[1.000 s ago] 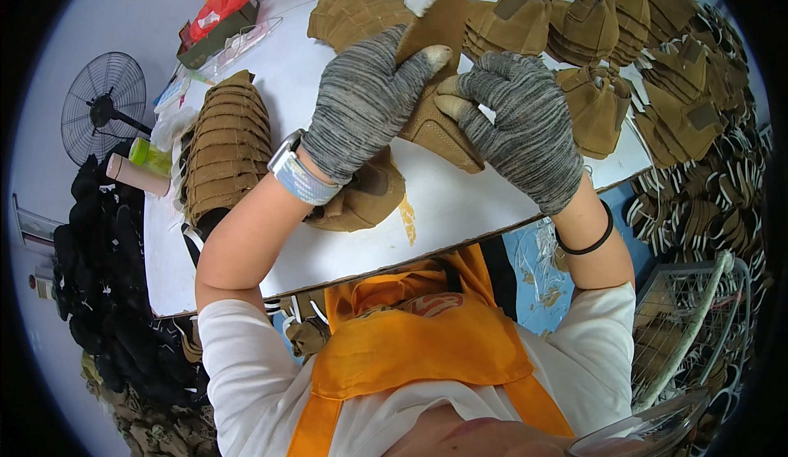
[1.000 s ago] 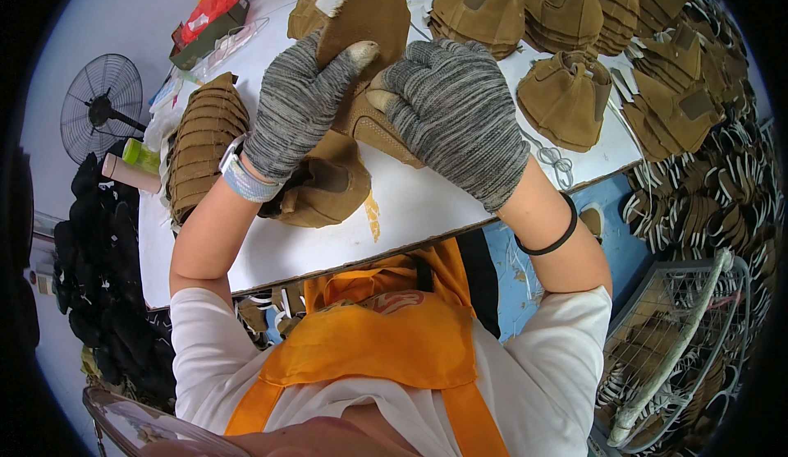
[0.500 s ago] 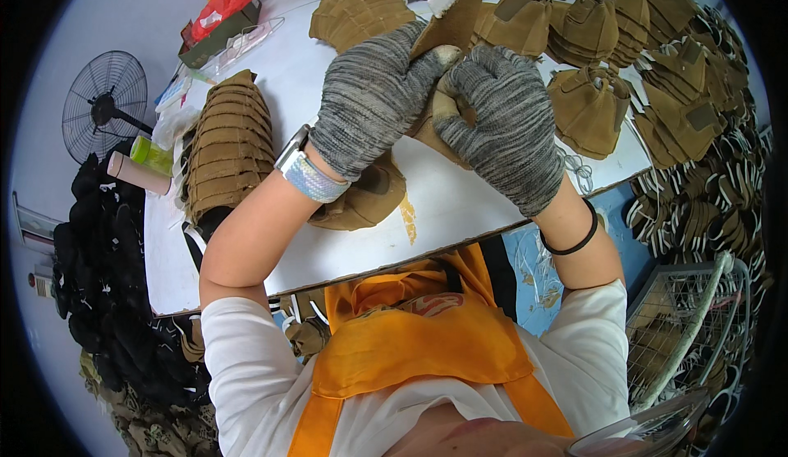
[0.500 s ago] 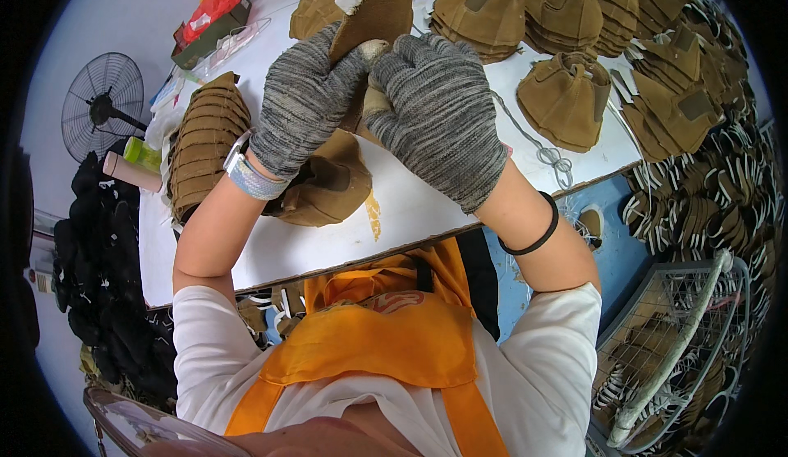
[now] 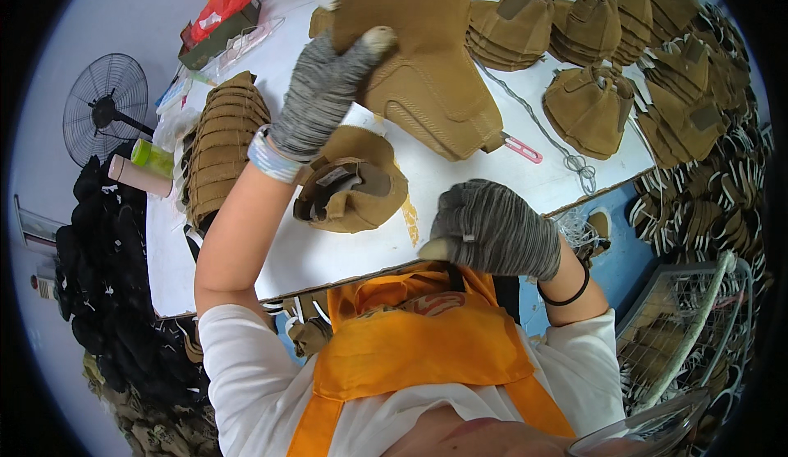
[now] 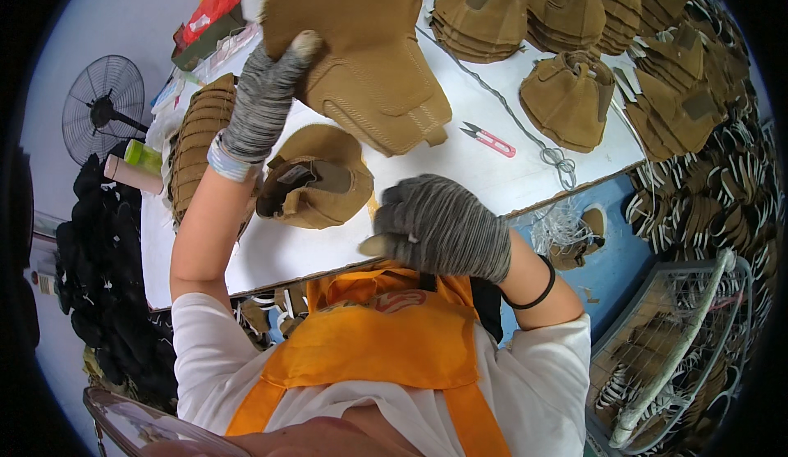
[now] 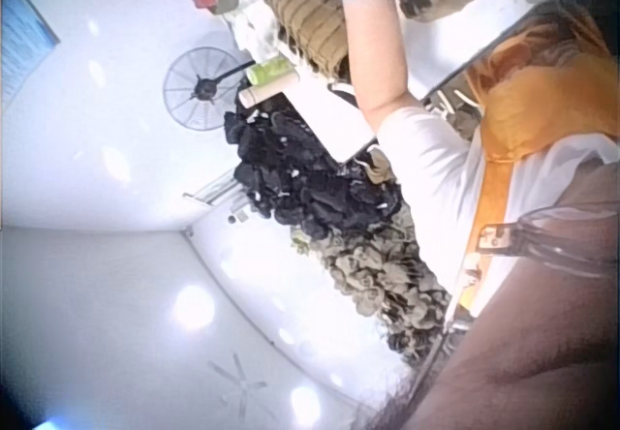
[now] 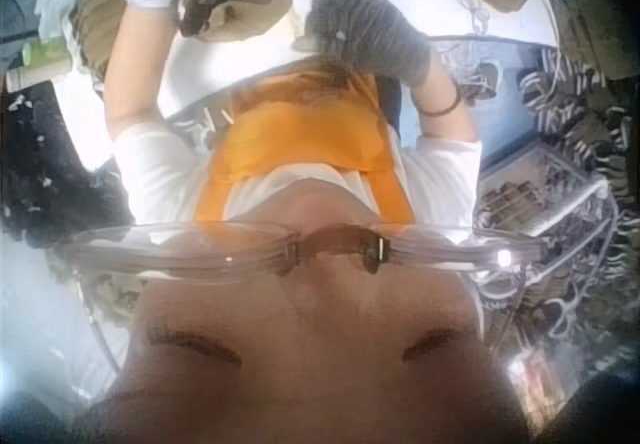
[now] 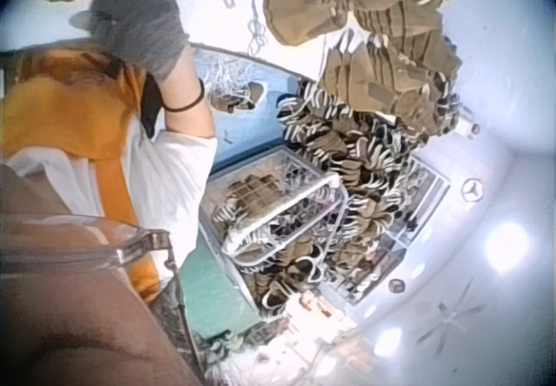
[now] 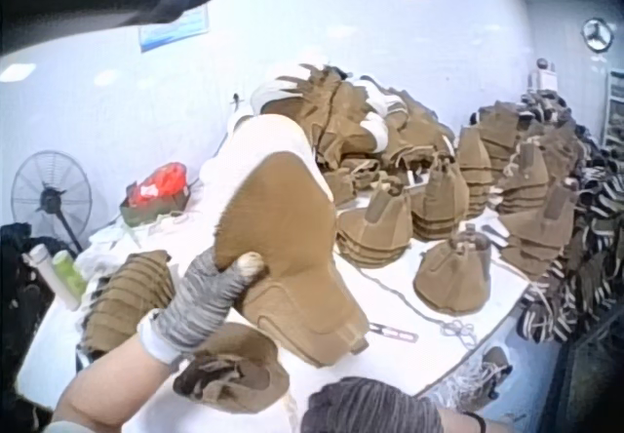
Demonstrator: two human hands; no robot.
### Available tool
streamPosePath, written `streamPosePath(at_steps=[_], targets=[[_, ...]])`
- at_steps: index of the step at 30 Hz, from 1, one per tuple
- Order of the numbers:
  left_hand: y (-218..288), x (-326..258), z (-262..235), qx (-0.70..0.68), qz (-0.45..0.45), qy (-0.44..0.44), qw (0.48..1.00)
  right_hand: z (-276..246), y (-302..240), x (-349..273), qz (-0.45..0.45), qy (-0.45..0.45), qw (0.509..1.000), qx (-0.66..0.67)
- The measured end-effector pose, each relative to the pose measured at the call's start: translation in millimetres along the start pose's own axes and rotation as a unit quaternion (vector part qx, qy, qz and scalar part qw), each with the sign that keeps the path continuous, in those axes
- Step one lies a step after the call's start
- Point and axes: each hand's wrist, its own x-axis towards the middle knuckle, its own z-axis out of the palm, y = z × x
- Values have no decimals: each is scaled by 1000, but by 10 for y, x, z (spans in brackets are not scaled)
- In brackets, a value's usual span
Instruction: The person trims excess threads and material from shoe uppers using a pair of small snips, handling each component individually on a worktable.
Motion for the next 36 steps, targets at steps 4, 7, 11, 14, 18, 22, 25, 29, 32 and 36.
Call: streamPosePath(at_steps=[4,7,11,14,18,22,25,29,32,36], targets=[[-64,8,-227,-38,0,-17,999,106,464,-358,142,132,981,30],[-155,1,-259,-89,2,-34,995,-64,646,-159,234,365,866,250],[-264,10,-321,-172,-43,-92,980,-153,950,119,103,388,801,444],[-278,8,-269,-183,-81,-88,976,-193,762,209,148,358,774,501],[-287,2,-259,-148,-100,-66,982,-220,496,296,125,409,763,485],[-321,-39,-308,-149,-65,-90,983,-201,412,325,162,436,781,416],[-283,-99,-133,-37,-5,-39,999,-235,384,327,169,470,808,312],[17,-247,142,-27,-71,-81,994,-72,547,425,131,472,858,155],[134,-189,193,-75,-78,-53,993,-121,431,419,109,459,817,333],[9,-53,-82,-68,-20,-16,997,-231,440,281,69,398,806,433]])
